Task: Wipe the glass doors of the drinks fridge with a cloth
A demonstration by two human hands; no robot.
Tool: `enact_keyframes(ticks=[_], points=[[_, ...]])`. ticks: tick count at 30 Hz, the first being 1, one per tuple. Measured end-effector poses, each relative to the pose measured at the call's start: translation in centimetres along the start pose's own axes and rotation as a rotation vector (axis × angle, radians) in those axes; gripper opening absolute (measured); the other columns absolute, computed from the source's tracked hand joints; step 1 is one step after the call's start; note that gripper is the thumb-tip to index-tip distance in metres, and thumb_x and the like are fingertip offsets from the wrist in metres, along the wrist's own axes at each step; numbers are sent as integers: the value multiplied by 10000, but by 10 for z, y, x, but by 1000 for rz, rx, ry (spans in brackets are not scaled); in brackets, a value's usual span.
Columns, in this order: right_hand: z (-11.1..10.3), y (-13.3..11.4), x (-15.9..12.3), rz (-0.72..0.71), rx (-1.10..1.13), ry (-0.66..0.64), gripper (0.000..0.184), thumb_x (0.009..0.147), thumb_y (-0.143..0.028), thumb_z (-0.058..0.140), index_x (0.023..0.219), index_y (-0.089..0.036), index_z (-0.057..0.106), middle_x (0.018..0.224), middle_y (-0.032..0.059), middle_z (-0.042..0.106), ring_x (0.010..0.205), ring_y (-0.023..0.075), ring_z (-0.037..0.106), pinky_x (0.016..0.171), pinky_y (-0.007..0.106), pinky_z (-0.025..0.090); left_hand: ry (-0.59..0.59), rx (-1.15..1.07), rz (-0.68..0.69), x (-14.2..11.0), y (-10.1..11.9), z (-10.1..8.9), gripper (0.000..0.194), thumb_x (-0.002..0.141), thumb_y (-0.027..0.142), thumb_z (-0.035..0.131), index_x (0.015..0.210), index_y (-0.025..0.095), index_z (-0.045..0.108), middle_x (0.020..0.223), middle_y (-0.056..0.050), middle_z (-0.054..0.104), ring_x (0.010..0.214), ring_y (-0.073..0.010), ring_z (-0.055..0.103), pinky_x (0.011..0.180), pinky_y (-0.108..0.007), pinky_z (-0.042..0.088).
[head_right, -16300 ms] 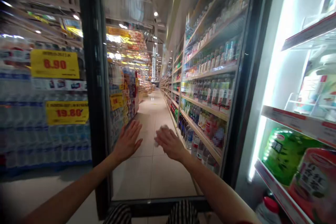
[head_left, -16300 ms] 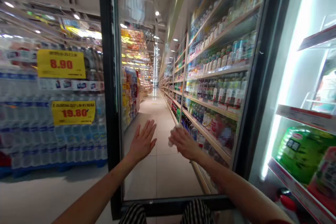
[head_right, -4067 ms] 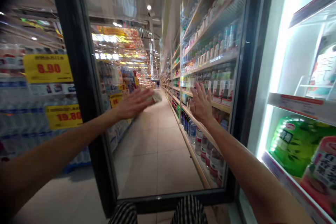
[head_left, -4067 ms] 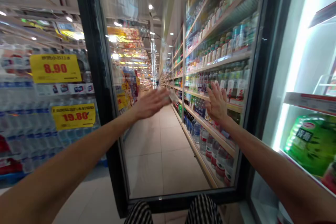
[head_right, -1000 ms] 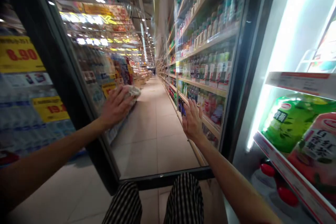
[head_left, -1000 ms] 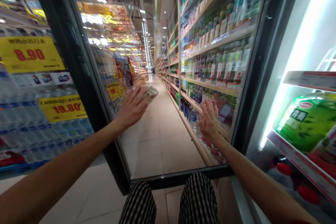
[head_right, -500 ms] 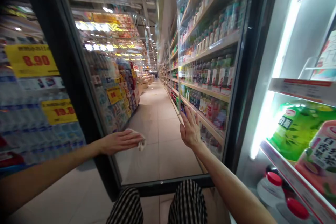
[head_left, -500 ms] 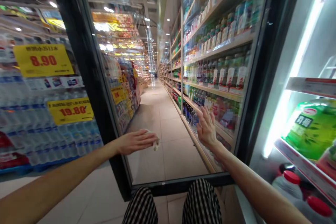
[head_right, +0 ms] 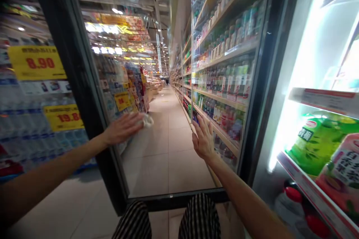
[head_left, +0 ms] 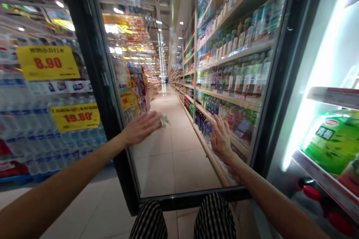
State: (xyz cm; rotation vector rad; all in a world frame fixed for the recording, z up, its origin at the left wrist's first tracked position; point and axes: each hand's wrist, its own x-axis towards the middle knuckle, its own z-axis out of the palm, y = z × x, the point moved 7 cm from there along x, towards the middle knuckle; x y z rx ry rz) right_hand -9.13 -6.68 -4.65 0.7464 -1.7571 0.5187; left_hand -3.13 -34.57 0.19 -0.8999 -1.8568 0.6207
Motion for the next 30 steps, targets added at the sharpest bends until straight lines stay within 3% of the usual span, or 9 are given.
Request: enact_keyframes(ticks=[2, 4, 7, 9, 13, 15, 20, 25, 30], points=[[-1, -1, 2, 7, 1, 13, 566, 856, -181, 373, 1395, -265, 221, 1468, 82, 260, 1361, 239, 209, 1075, 524, 212, 165, 90, -320, 11, -30, -17, 455, 859, 175, 443, 1310, 198, 388, 1483, -68, 191, 1376, -211, 99, 1109, -421, 178], [-2, -2, 3, 3, 1, 16, 562, 858, -182, 371, 1395, -260, 223, 1469, 85, 254, 1363, 237, 204, 1078, 521, 206, 182, 91, -369, 18, -32, -19, 463, 864, 191, 437, 1322, 187, 373, 1490, -71, 162, 1378, -224, 66, 1112, -435, 161], [-2, -3, 3, -23, 5, 10, 561, 860, -181, 369, 1396, -252, 219, 1462, 95, 269, 1359, 229, 217, 1080, 514, 207, -105, -58, 120, 23, 15, 7, 442, 872, 216, 407, 1305, 302, 391, 1452, 22, 286, 1369, -128, 128, 1127, -326, 150], [-2, -3, 2, -34, 2, 5, 564, 857, -178, 370, 1396, -249, 219, 1458, 96, 278, 1357, 227, 223, 1079, 512, 210, -219, -104, 289, 24, 30, 17, 438, 877, 224, 387, 1302, 330, 387, 1423, 46, 342, 1358, -96, 165, 1127, -291, 151], [-3, 3, 1, -6, -11, 28, 560, 853, -177, 369, 1392, -245, 233, 1457, 92, 283, 1359, 229, 217, 1081, 511, 212, 124, 52, -202, 58, -15, -8, 462, 875, 194, 409, 1332, 228, 354, 1453, -49, 282, 1378, -176, 73, 1126, -402, 146], [-4, 5, 2, 8, -11, 42, 551, 856, -176, 368, 1388, -238, 242, 1450, 97, 296, 1361, 229, 212, 1081, 516, 210, 202, 101, -271, 71, -19, -16, 474, 872, 178, 414, 1340, 202, 337, 1458, -68, 266, 1379, -194, 38, 1122, -425, 145], [-7, -1, 3, -16, -5, 27, 558, 857, -166, 368, 1394, -227, 228, 1441, 113, 311, 1355, 233, 229, 1074, 528, 222, -75, 5, 351, 88, 43, 12, 426, 895, 179, 347, 1312, 254, 381, 1422, 19, 346, 1369, -137, 120, 1123, -328, 172], [-4, -31, 26, -155, 115, 142, 615, 842, -132, 352, 1411, -263, 159, 1467, 66, 265, 1356, 218, 229, 1069, 504, 274, 89, 59, -72, 129, 28, 10, 516, 888, 279, 395, 1373, 151, 273, 1431, -78, 321, 1373, -195, 109, 1118, -398, 164], [24, -62, 65, -140, 27, 96, 535, 867, -223, 371, 1387, -196, 246, 1445, 106, 304, 1372, 222, 170, 1090, 493, 220, 105, 18, -140, 129, 27, 8, 733, 843, 436, 448, 1405, 79, 140, 1436, -148, 288, 1375, -234, 74, 1107, -421, 167]])
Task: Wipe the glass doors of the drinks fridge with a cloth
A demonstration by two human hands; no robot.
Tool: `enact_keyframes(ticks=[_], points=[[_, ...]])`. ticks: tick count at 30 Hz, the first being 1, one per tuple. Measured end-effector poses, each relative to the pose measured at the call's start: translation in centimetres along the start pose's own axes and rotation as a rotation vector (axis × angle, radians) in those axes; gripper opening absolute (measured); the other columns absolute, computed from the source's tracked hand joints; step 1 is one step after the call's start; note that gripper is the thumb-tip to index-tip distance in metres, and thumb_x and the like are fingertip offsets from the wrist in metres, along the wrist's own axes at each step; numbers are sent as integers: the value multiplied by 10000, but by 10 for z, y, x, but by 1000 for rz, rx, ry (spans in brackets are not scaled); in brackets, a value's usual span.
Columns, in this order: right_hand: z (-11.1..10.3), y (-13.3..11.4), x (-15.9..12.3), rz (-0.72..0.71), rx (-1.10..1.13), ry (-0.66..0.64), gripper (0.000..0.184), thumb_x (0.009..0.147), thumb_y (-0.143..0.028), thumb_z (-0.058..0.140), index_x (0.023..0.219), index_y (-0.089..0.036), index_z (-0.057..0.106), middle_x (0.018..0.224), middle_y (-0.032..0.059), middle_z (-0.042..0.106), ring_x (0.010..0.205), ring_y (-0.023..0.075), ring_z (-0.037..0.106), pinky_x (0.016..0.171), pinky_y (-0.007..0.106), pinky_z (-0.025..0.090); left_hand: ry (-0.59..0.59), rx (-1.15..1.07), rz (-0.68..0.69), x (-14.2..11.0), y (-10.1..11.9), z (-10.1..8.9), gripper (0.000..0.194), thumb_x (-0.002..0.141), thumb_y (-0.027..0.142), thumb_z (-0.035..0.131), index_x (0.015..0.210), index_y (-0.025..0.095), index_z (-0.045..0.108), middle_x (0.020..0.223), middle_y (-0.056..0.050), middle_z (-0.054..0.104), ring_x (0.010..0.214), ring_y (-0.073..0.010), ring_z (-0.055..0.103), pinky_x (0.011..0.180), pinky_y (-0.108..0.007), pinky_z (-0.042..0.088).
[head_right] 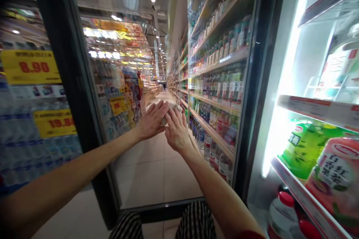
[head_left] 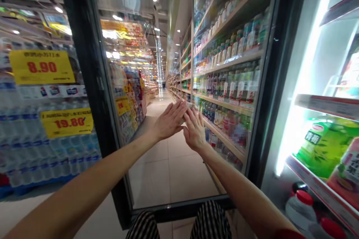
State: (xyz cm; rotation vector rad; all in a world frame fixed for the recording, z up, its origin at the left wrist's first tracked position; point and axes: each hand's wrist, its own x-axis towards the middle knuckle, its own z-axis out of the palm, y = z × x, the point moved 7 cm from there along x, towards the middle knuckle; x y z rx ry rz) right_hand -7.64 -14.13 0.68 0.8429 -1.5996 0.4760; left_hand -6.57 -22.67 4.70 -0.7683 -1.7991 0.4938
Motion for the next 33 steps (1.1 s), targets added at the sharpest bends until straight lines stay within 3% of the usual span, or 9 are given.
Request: enact_keyframes(ticks=[5, 9, 12, 14, 20, 25, 27, 31, 33], points=[[15, -13, 18, 78, -150, -77, 407, 848, -398, 470, 1245, -307, 459, 1473, 69, 247, 1377, 292, 95, 1062, 578, 124, -13, 58, -100, -33, -20, -5, 820, 818, 538, 431, 1420, 106, 78, 1450, -171, 238, 1370, -274, 84, 1096, -469, 135], [-8, 24, 11, -17, -192, -97, 331, 861, -344, 461, 1190, -346, 500, 1446, 26, 312, 1360, 245, 197, 1071, 558, 106, -58, 92, -142, -44, -21, 1, 833, 803, 546, 464, 1416, 105, 112, 1443, -175, 252, 1372, -265, 80, 1103, -457, 105], [-45, 83, -1, 245, -274, 148, 352, 865, -285, 432, 1210, -268, 501, 1457, 82, 273, 1358, 286, 192, 1037, 599, 146, -89, 96, -175, -44, -18, 4, 820, 795, 529, 491, 1413, 117, 144, 1443, -160, 260, 1375, -250, 77, 1112, -441, 73], [-53, 95, -10, 356, -289, 261, 400, 867, -272, 412, 1264, -244, 453, 1467, 107, 238, 1361, 302, 174, 1022, 612, 168, -91, 95, -188, -44, -17, 4, 793, 803, 520, 482, 1413, 131, 159, 1446, -148, 258, 1375, -250, 76, 1114, -442, 58], [-12, 37, -25, -87, -269, -86, 370, 822, -282, 516, 1190, -323, 511, 1409, 47, 377, 1353, 230, 224, 1075, 518, 165, -58, 56, -213, -44, -17, 2, 784, 807, 493, 490, 1419, 157, 135, 1451, -131, 253, 1372, -246, 112, 1111, -439, 80], [-66, 109, -47, 399, -333, 288, 396, 844, -214, 415, 1234, -252, 474, 1434, 119, 314, 1343, 287, 236, 1001, 630, 199, -27, 41, -251, -42, -12, 3, 794, 807, 460, 501, 1422, 149, 106, 1450, -141, 248, 1374, -253, 89, 1105, -468, 85], [-65, 111, -52, 475, -295, 339, 426, 841, -198, 396, 1263, -228, 447, 1451, 138, 271, 1355, 298, 198, 996, 634, 206, -15, 40, -270, -42, -10, 3, 797, 812, 444, 498, 1423, 146, 83, 1452, -144, 238, 1374, -256, 79, 1101, -482, 88], [-26, 63, -51, 63, -211, -7, 381, 821, -208, 472, 1192, -282, 515, 1426, 72, 349, 1363, 246, 196, 1063, 541, 183, 10, 30, -287, -43, -10, 4, 780, 822, 435, 487, 1426, 165, 74, 1453, -137, 233, 1370, -249, 114, 1103, -471, 95], [-29, 66, -60, -14, -239, -72, 355, 817, -219, 492, 1159, -299, 538, 1394, 54, 404, 1351, 236, 234, 1071, 542, 153, 17, 27, -289, -43, -9, 4, 776, 823, 434, 486, 1426, 169, 76, 1454, -133, 230, 1370, -244, 121, 1106, -460, 89]])
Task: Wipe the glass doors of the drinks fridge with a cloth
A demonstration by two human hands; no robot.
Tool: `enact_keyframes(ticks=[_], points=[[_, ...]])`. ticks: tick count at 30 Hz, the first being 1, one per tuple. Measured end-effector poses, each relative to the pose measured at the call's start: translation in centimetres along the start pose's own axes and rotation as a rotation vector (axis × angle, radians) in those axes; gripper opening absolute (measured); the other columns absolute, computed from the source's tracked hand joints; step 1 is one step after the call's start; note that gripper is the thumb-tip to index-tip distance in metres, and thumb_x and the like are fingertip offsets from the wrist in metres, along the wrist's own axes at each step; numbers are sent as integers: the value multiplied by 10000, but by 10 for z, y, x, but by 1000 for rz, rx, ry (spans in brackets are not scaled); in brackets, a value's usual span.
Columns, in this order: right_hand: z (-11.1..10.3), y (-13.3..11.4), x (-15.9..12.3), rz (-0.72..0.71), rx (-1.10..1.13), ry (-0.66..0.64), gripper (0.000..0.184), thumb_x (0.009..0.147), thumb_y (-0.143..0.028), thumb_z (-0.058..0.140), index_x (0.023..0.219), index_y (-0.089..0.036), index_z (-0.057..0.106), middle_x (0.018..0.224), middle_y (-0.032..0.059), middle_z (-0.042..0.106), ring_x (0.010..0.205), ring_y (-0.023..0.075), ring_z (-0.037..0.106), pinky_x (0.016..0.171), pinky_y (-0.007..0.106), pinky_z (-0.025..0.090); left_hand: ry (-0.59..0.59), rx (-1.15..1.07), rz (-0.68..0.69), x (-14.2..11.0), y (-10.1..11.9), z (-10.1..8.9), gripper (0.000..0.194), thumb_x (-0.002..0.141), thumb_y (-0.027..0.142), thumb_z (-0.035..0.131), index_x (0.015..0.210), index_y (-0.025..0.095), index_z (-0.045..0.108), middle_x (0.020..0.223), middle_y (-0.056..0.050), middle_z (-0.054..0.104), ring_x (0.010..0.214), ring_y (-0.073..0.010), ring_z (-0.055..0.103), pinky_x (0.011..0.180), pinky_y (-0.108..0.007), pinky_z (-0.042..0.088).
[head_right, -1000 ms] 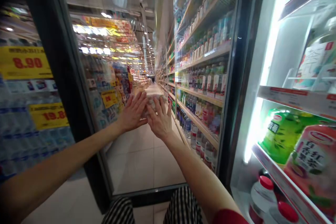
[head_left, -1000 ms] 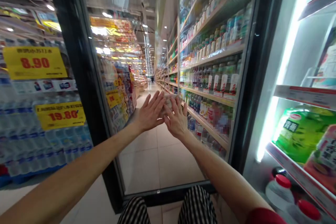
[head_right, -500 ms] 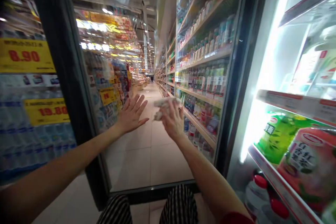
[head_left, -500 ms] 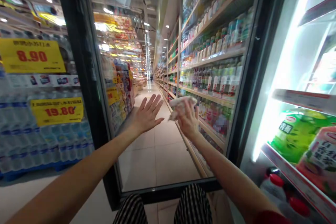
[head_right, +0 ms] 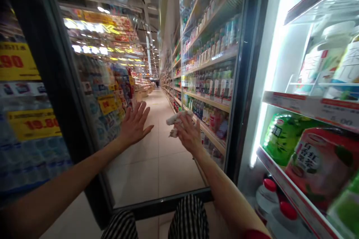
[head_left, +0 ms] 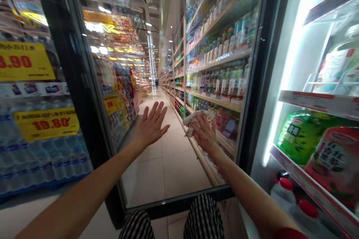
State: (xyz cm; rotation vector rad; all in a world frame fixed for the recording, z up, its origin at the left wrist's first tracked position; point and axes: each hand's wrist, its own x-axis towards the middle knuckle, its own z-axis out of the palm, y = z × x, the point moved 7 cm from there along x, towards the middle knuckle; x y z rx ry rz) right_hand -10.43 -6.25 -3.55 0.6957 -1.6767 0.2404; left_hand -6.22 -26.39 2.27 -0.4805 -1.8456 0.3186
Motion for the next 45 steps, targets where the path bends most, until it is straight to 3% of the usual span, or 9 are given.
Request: enact_keyframes(ticks=[6, 11, 18, 24, 29, 31, 35, 41, 45], points=[[-26, 70, -29, 572, -81, 311, 444, 840, -209, 379, 1281, -208, 428, 1449, 146, 273, 1355, 296, 199, 997, 639, 211, -4, -13, -13, -1, 2, 2, 783, 825, 404, 488, 1427, 165, 47, 1463, -133, 198, 1373, -249, 87, 1104, -479, 67], [5, 8, -16, 40, -8, 2, 398, 834, -207, 446, 1223, -289, 476, 1407, 68, 377, 1359, 234, 209, 1059, 540, 199, -22, -17, -29, -2, 1, 4, 798, 814, 411, 508, 1427, 167, 58, 1462, -133, 211, 1374, -250, 94, 1107, -478, 70], [-17, 56, -12, 499, -72, 223, 559, 838, -201, 398, 1383, -207, 271, 1459, 154, 244, 1368, 298, 152, 1025, 595, 204, -25, -25, -40, -2, 4, 5, 797, 817, 391, 504, 1427, 161, 47, 1469, -137, 181, 1374, -264, 79, 1102, -502, 64], [1, 13, -6, 68, -31, -34, 424, 838, -210, 455, 1249, -312, 462, 1417, 48, 359, 1364, 243, 189, 1065, 549, 171, -16, -23, -31, -3, 1, 4, 777, 818, 395, 499, 1427, 176, 69, 1468, -121, 199, 1369, -259, 119, 1104, -477, 87], [-34, 97, -35, 639, -109, 391, 458, 857, -200, 356, 1313, -204, 396, 1433, 165, 289, 1343, 310, 223, 983, 644, 229, -17, -19, -31, -3, 11, 5, 752, 836, 356, 472, 1427, 176, 43, 1457, -121, 228, 1368, -266, 116, 1098, -512, 57], [-26, 81, -32, 597, -69, 358, 477, 851, -209, 374, 1327, -208, 375, 1455, 153, 247, 1359, 309, 173, 992, 633, 234, -20, -21, -20, -4, 16, 7, 731, 849, 338, 454, 1426, 184, 32, 1445, -116, 263, 1365, -253, 138, 1097, -515, 44], [3, 16, -23, 78, 6, -12, 435, 825, -201, 471, 1241, -328, 463, 1445, 42, 309, 1360, 254, 199, 1055, 554, 208, -1, -27, -10, -7, 21, 8, 711, 858, 337, 447, 1426, 193, 43, 1438, -108, 274, 1363, -233, 157, 1104, -490, 55], [-19, 65, -48, 591, -137, 242, 478, 854, -193, 391, 1331, -215, 368, 1454, 171, 237, 1348, 321, 204, 981, 641, 243, 19, -29, -32, -5, 25, 8, 705, 860, 305, 443, 1425, 179, 40, 1439, -120, 259, 1363, -244, 142, 1102, -503, 56], [7, 4, -40, 184, -43, -3, 441, 838, -199, 461, 1267, -302, 447, 1448, 80, 291, 1362, 273, 182, 1039, 550, 242, 7, -24, -26, -13, 27, 11, 661, 866, 295, 436, 1422, 177, 98, 1435, -116, 271, 1364, -229, 136, 1106, -483, 67]])
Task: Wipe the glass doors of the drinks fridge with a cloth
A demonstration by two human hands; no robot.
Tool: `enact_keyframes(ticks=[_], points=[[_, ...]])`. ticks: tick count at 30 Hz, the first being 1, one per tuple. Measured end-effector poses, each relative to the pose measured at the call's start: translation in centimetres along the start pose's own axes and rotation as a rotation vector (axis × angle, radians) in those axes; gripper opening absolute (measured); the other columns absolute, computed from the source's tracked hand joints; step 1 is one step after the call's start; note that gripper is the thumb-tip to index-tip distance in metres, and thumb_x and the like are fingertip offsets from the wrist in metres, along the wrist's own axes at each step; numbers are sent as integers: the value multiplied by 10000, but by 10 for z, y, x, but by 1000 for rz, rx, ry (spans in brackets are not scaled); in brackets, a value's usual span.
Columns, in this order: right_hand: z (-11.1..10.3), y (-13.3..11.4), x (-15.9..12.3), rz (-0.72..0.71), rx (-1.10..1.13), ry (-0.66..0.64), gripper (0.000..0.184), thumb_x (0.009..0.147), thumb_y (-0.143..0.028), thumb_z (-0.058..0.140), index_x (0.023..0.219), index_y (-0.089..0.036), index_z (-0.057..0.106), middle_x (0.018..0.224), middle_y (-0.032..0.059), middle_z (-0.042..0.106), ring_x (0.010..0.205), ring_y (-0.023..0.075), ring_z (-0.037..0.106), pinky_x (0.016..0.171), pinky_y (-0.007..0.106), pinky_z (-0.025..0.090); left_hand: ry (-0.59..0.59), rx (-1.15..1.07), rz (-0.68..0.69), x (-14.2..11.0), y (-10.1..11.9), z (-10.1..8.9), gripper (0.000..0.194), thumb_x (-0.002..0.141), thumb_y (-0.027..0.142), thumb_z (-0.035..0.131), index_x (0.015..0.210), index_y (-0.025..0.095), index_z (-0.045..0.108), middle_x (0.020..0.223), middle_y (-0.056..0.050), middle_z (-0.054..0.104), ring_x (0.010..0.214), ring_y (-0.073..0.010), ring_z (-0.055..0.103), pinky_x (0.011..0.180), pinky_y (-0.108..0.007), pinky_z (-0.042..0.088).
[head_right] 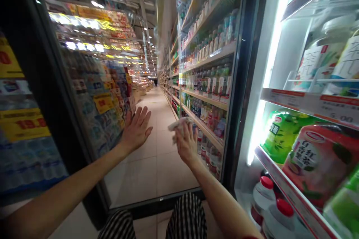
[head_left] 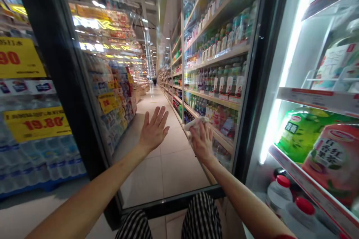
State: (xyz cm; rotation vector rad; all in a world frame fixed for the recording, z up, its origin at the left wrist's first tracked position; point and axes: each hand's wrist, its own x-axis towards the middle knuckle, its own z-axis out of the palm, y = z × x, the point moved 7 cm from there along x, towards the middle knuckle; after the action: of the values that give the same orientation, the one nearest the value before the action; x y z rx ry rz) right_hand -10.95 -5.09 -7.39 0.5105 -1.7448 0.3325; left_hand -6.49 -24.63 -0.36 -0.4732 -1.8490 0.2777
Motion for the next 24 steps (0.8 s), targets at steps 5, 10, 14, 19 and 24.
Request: enact_keyframes(ticks=[5, 10, 14, 19, 24], points=[[-7, 28, -14, 213, -74, 38, 412, 845, -207, 446, 1249, -277, 476, 1431, 103, 316, 1335, 283, 250, 1034, 589, 205, -32, 24, 41, -29, 6, 6, 552, 865, 288, 439, 1380, 169, 279, 1386, -103, 379, 1356, -193, 181, 1121, -415, 66], [0, 6, -20, 214, -19, 54, 445, 846, -212, 441, 1290, -247, 437, 1469, 128, 221, 1357, 310, 169, 1025, 586, 226, -69, 47, 15, -43, 8, 12, 498, 869, 298, 427, 1340, 151, 361, 1365, -115, 410, 1348, -211, 217, 1117, -430, 59], [10, -20, -27, -56, 19, -116, 380, 841, -205, 476, 1195, -338, 514, 1439, 48, 314, 1350, 261, 215, 1050, 568, 184, -111, 35, 47, -54, 9, 16, 502, 872, 292, 421, 1352, 171, 340, 1370, -106, 407, 1351, -194, 211, 1117, -423, 75], [-10, 35, -40, 474, -46, 128, 462, 854, -191, 383, 1315, -211, 402, 1481, 139, 178, 1353, 315, 185, 1012, 615, 216, -155, 69, 27, -71, 15, 24, 493, 864, 308, 430, 1334, 171, 371, 1365, -104, 416, 1347, -207, 228, 1110, -446, 92], [15, -39, -43, -37, 81, -158, 429, 822, -160, 480, 1211, -338, 506, 1444, 44, 313, 1352, 258, 213, 1060, 544, 186, -150, 80, 7, -73, 17, 24, 471, 872, 324, 417, 1316, 166, 402, 1353, -111, 430, 1334, -215, 263, 1106, -447, 99]])
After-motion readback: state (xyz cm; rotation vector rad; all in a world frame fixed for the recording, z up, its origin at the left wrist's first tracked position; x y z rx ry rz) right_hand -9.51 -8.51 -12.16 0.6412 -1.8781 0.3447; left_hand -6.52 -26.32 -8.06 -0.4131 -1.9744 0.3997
